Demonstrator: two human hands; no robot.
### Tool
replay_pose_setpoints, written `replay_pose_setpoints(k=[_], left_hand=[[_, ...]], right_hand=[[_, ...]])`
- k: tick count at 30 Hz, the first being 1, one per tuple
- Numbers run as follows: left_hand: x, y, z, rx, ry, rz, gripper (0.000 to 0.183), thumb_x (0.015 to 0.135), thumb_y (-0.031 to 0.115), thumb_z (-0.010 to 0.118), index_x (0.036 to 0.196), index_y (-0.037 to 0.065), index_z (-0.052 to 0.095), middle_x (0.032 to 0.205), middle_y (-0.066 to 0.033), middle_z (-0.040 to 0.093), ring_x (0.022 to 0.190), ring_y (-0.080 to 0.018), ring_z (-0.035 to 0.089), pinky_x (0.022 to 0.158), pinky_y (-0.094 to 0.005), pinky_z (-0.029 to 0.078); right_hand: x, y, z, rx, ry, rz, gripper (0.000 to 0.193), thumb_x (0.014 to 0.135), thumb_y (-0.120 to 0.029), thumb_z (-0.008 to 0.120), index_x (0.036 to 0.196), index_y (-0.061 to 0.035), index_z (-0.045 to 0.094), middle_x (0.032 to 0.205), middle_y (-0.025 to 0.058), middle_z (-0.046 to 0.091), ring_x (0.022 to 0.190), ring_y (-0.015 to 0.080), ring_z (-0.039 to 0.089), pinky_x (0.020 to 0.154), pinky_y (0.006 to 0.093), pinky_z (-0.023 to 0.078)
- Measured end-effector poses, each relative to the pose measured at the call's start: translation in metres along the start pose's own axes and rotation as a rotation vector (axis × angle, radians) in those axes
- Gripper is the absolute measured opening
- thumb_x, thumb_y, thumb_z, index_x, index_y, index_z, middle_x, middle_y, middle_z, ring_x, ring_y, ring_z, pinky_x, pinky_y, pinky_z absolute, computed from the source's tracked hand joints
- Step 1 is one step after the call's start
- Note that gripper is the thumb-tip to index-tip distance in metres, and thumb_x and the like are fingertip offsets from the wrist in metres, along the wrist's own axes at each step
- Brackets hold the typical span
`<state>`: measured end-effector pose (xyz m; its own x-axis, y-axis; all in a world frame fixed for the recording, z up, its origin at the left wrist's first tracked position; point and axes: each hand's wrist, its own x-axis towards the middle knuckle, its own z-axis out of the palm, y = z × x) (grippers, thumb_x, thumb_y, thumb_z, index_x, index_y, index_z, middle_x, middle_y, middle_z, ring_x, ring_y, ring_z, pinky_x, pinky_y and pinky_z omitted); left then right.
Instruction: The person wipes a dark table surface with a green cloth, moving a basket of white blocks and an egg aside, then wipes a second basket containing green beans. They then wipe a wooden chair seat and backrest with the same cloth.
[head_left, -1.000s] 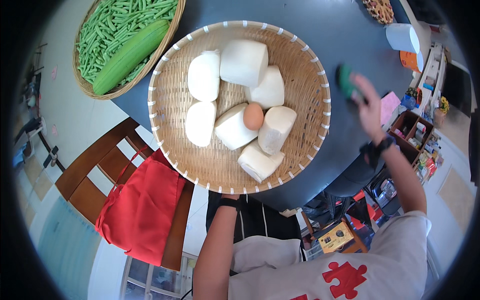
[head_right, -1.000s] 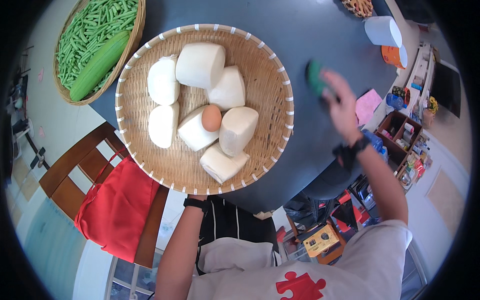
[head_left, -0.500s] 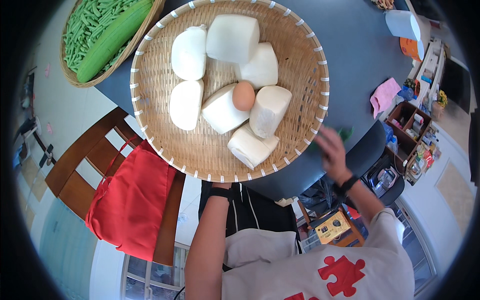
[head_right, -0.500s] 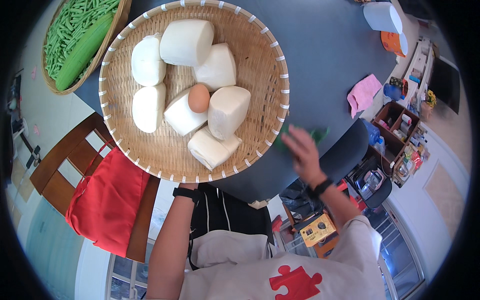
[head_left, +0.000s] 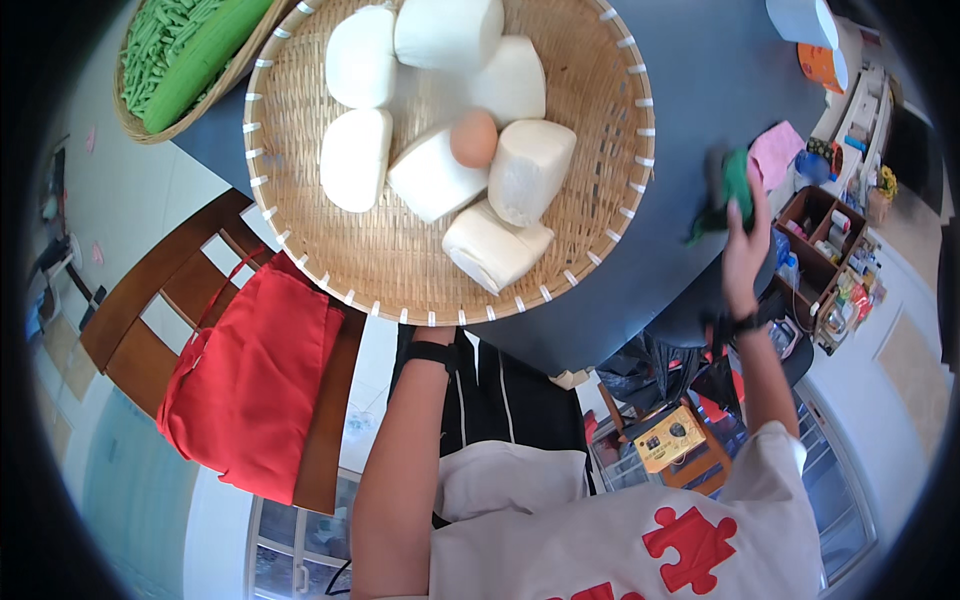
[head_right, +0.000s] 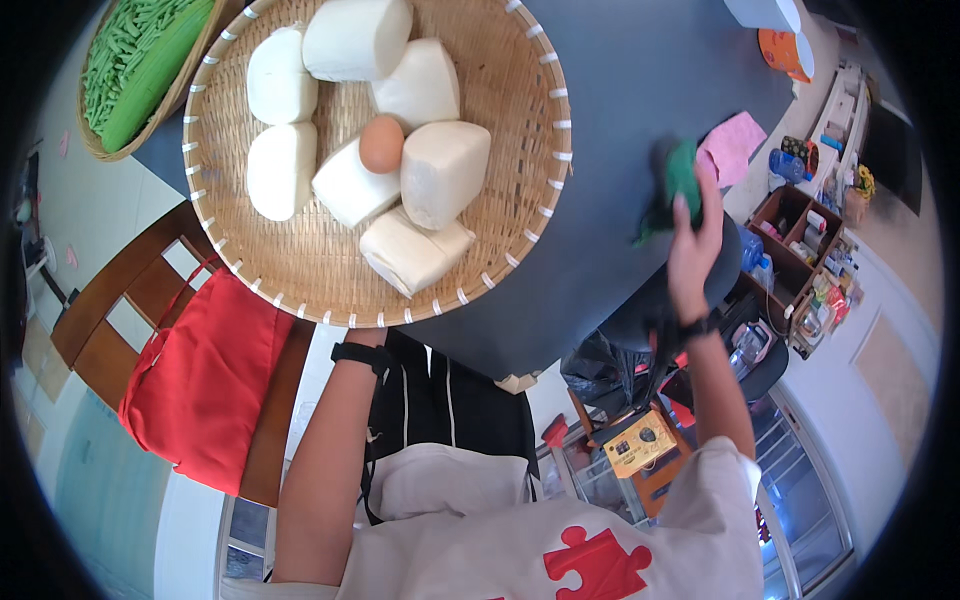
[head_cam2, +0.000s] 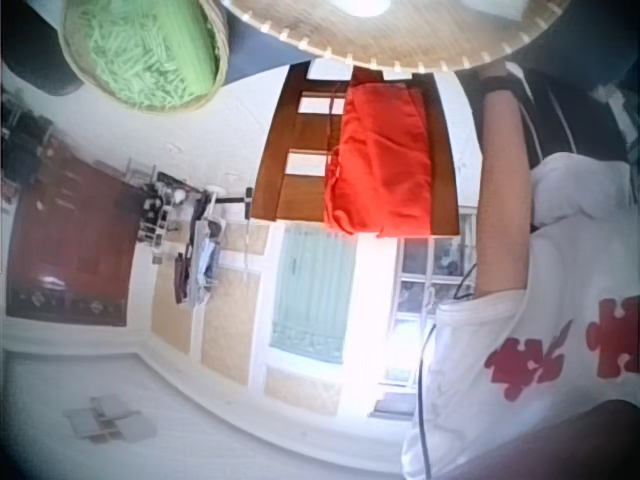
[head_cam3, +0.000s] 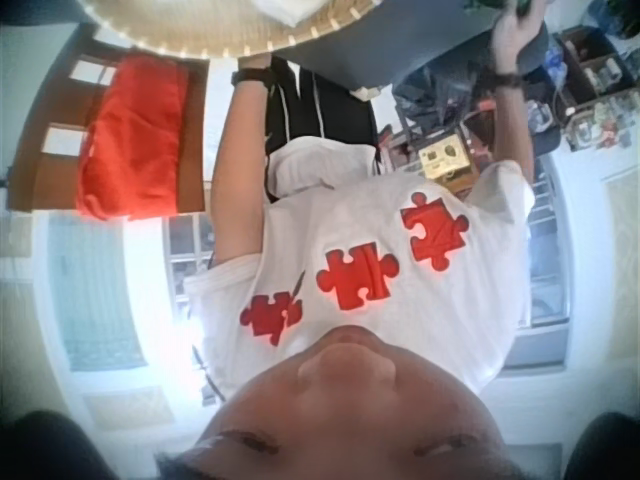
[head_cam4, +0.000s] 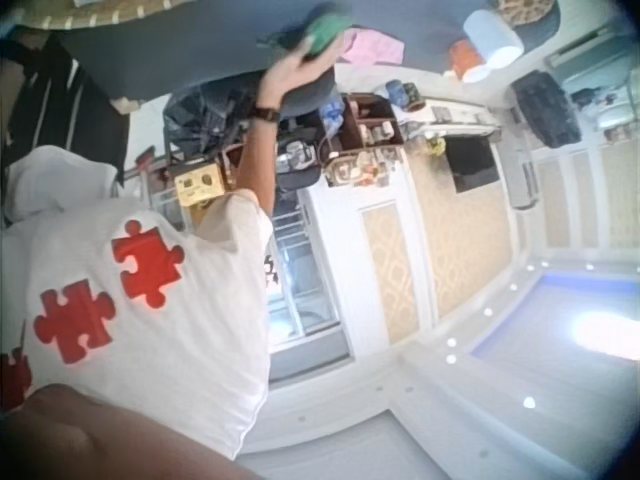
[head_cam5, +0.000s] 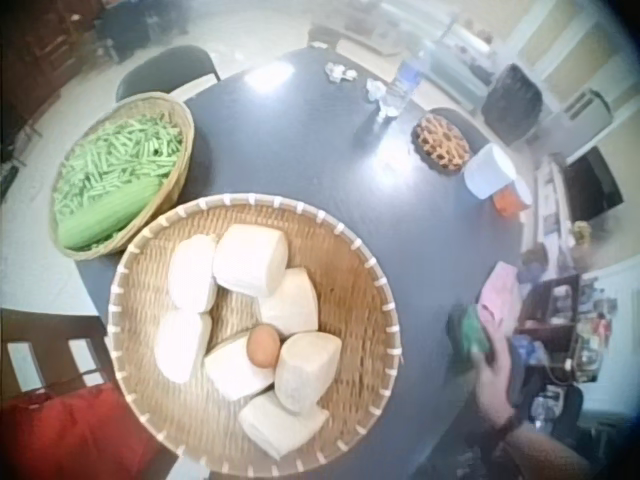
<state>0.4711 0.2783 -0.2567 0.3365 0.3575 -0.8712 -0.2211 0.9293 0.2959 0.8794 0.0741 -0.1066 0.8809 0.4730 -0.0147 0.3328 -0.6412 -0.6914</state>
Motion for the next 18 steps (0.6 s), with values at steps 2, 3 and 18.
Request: replay_pose_setpoints(k=[2,3,18], left_hand=[[0.003,0.001,0.000,0.021,-0.020,0.008,0.065,0.113,0.053,0.039,0.162,0.010,0.033,0.163,-0.0150,0.043,0.146,-0.0295,0.048,0.117,-0.0484,0.048],[0.003,0.001,0.000,0.003,0.006,-0.007,0.066,0.113,0.054,0.039,0.162,0.010,0.033,0.163,-0.0149,0.043,0.146,-0.0295,0.048,0.117,-0.0484,0.048],[0.004,0.008,0.003,0.046,-0.012,-0.016,0.070,0.113,0.057,0.034,0.164,0.009,0.028,0.164,-0.0147,0.041,0.150,-0.0307,0.042,0.121,-0.0484,0.043]], right_hand=[[0.031,0.020,0.016,-0.044,0.009,0.016,0.045,0.105,-0.016,0.064,0.148,-0.0045,0.058,0.149,0.0136,0.060,0.140,0.0266,0.054,0.120,0.0363,0.036],[0.031,0.027,0.022,-0.176,-0.013,-0.021,0.046,0.105,-0.019,0.064,0.149,-0.0068,0.059,0.151,0.0154,0.058,0.142,0.0303,0.052,0.122,0.0385,0.035],[-0.186,0.008,0.027,-0.333,-0.276,-0.230,0.067,0.077,0.021,0.051,0.133,-0.0101,0.072,0.146,0.0168,0.062,0.143,0.0405,0.052,0.124,0.0506,0.037]])
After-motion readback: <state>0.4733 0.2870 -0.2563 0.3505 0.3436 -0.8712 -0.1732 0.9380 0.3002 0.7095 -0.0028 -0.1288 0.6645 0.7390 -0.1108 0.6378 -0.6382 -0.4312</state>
